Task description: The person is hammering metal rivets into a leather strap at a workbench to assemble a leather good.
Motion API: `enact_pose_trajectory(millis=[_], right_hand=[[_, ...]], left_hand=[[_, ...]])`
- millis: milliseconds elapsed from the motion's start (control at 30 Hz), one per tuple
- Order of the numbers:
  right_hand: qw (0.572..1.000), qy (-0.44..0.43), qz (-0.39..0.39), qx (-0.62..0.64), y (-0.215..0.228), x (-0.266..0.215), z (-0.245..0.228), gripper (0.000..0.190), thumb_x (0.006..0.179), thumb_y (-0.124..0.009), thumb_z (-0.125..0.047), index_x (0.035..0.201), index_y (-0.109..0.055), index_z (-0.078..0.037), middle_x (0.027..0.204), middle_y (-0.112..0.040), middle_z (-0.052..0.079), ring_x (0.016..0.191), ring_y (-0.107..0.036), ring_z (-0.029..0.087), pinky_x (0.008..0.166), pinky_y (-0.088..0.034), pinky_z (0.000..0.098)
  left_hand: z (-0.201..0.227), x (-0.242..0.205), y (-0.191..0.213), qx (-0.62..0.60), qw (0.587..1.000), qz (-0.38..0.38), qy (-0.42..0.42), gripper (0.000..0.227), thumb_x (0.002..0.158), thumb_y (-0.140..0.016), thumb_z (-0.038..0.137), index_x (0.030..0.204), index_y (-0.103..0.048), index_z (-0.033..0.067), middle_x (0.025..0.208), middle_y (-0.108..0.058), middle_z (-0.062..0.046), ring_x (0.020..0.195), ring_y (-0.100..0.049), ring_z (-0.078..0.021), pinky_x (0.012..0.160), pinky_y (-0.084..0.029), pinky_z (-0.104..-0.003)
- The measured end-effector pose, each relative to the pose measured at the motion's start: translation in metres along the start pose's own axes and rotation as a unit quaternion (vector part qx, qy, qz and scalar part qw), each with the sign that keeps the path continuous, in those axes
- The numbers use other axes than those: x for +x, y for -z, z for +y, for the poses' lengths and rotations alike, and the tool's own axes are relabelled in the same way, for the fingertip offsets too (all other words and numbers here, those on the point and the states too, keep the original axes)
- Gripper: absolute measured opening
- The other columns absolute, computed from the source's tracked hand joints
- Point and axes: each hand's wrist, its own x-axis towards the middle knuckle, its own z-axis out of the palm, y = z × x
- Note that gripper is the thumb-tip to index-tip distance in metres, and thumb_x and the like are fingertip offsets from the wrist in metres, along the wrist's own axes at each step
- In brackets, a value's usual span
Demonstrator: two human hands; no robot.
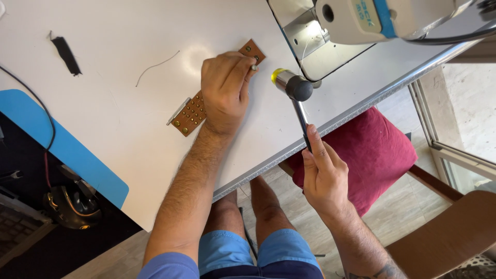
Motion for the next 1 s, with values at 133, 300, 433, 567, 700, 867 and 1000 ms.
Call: enact_pose_trajectory(millis=[133, 300, 433, 567, 700, 867, 1000], right_hand=[[0.995, 0.084, 0.057, -0.009, 0.003, 0.013, 0.002, 0.044, 0.106, -0.050, -0.007, 0.149, -0.054, 0.003, 0.080, -0.063, 0.016, 0.056, -0.060, 0.026, 0.044, -0.047, 0.0333], [0.987, 0.132, 0.019, -0.087, 0.007, 0.040, -0.019, 0.042, 0.105, -0.052, -0.002, 0.146, -0.059, 0.003, 0.073, -0.058, 0.011, 0.050, -0.056, 0.024, 0.040, -0.046, 0.0325], [0.985, 0.130, 0.009, -0.109, 0.014, 0.042, -0.031, 0.042, 0.105, -0.053, -0.004, 0.146, -0.060, 0.000, 0.073, -0.057, 0.015, 0.052, -0.060, 0.033, 0.040, -0.048, 0.0399], [0.969, 0.196, 0.143, -0.053, 0.023, 0.025, -0.018, 0.039, 0.098, -0.060, 0.000, 0.135, -0.058, 0.012, 0.078, -0.062, 0.025, 0.055, -0.059, 0.037, 0.043, -0.045, 0.0418], [0.987, 0.142, -0.013, -0.081, 0.016, 0.051, -0.035, 0.043, 0.103, -0.045, 0.001, 0.142, -0.059, 0.010, 0.075, -0.065, 0.024, 0.061, -0.066, 0.037, 0.047, -0.052, 0.0426], [0.990, 0.128, 0.005, -0.064, 0.020, 0.040, -0.036, 0.042, 0.104, -0.050, -0.001, 0.144, -0.056, 0.009, 0.078, -0.065, 0.023, 0.060, -0.067, 0.036, 0.045, -0.054, 0.0403], [0.970, 0.188, 0.144, -0.045, 0.031, 0.031, -0.041, 0.033, 0.097, -0.063, -0.001, 0.116, -0.062, 0.026, 0.081, -0.069, 0.031, 0.064, -0.070, 0.043, 0.053, -0.054, 0.0434]], left_hand=[[-0.008, -0.005, -0.007, 0.019, 0.999, 0.035, -0.013, 0.006, 0.097, -0.071, 0.007, 0.094, -0.072, 0.0025, 0.084, -0.067, -0.004, 0.085, -0.071, -0.0220, 0.077, -0.051, -0.035], [-0.009, -0.007, -0.007, 0.020, 0.999, 0.032, -0.014, 0.012, 0.101, -0.065, 0.010, 0.096, -0.071, 0.0022, 0.084, -0.063, -0.005, 0.086, -0.070, -0.0232, 0.076, -0.050, -0.036], [-0.009, -0.007, -0.005, 0.028, 0.999, 0.030, -0.002, 0.007, 0.098, -0.068, 0.005, 0.094, -0.070, 0.0005, 0.083, -0.061, -0.006, 0.084, -0.069, -0.0234, 0.074, -0.051, -0.036], [-0.012, -0.010, -0.008, 0.014, 0.999, 0.036, -0.004, 0.007, 0.099, -0.069, 0.009, 0.096, -0.072, 0.0036, 0.085, -0.062, -0.004, 0.087, -0.069, -0.0221, 0.076, -0.052, -0.035], [-0.009, -0.007, -0.001, 0.015, 0.999, 0.027, -0.007, 0.007, 0.098, -0.068, 0.006, 0.095, -0.071, 0.0012, 0.085, -0.061, -0.005, 0.085, -0.068, -0.0238, 0.074, -0.051, -0.036], [-0.009, -0.008, -0.004, 0.007, 0.999, 0.033, -0.001, 0.006, 0.099, -0.067, 0.007, 0.097, -0.070, 0.0017, 0.085, -0.061, -0.006, 0.085, -0.068, -0.0245, 0.074, -0.051, -0.037], [-0.010, -0.011, -0.001, 0.003, 0.999, 0.037, 0.000, 0.006, 0.097, -0.070, 0.007, 0.094, -0.072, 0.0023, 0.083, -0.064, -0.006, 0.083, -0.069, -0.0240, 0.074, -0.054, -0.036]])
